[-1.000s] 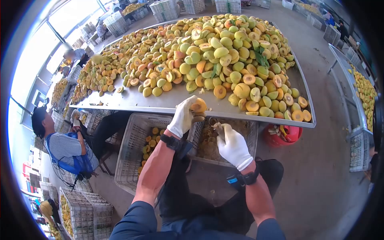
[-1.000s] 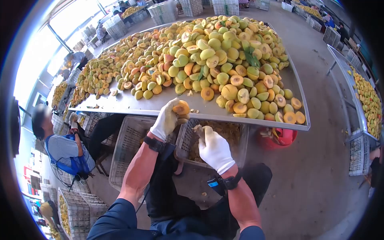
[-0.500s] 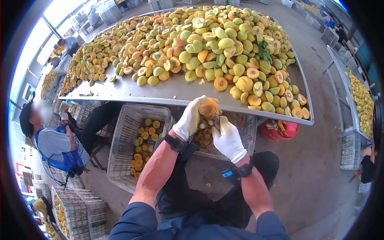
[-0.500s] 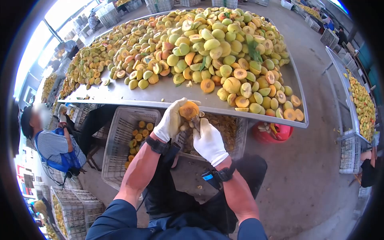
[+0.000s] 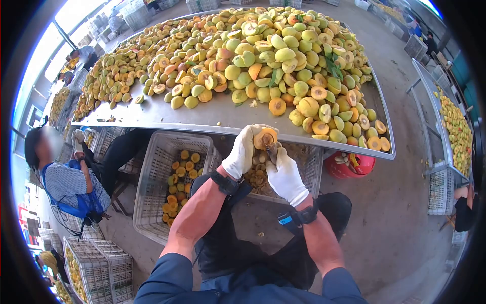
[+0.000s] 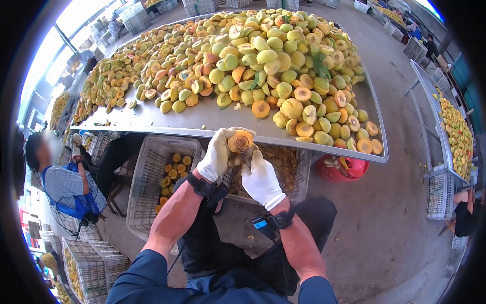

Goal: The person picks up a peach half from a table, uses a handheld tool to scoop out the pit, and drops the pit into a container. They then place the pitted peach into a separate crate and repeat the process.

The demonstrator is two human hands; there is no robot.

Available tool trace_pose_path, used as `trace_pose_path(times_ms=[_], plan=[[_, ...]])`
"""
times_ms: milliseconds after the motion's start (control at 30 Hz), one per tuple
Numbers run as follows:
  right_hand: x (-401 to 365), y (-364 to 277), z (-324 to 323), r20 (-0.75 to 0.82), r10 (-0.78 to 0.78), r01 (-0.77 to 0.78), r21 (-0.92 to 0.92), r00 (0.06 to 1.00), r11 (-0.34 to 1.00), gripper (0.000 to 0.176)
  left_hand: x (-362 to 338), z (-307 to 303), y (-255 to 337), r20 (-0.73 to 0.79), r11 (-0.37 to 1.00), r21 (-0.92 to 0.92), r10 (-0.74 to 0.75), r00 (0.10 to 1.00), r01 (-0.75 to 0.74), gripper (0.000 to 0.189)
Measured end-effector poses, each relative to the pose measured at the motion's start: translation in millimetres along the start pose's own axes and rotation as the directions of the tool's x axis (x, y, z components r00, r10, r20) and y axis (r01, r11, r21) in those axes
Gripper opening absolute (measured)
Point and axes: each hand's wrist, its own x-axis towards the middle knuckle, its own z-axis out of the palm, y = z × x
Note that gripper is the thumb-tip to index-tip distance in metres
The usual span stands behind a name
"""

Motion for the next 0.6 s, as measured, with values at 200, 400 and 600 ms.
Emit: trace_pose_path(times_ms=[200,400,600], plan=[[-4.3,0.8,-6.1,0.114,0.074,-0.081,0.054,0.991,0.995,0.018,-1.3,2.4,1.8,-0.047,0.997,0.082,0.012,0.999,-0.008,0.042],[-2.7,-1.8,-26.1,0.357,0.188,-0.321,0.361,0.915,0.876,0.016,-3.9,-4.8,13.2,0.154,0.877,0.472,0.014,0.988,-0.086,0.047],[1.1,-34.0,-44.0,0.569,0.323,-0.654,0.656,0.756,0.375,0.009,7.8,7.6,-15.4,0.128,0.732,0.531,0.429,0.894,-0.427,0.048]])
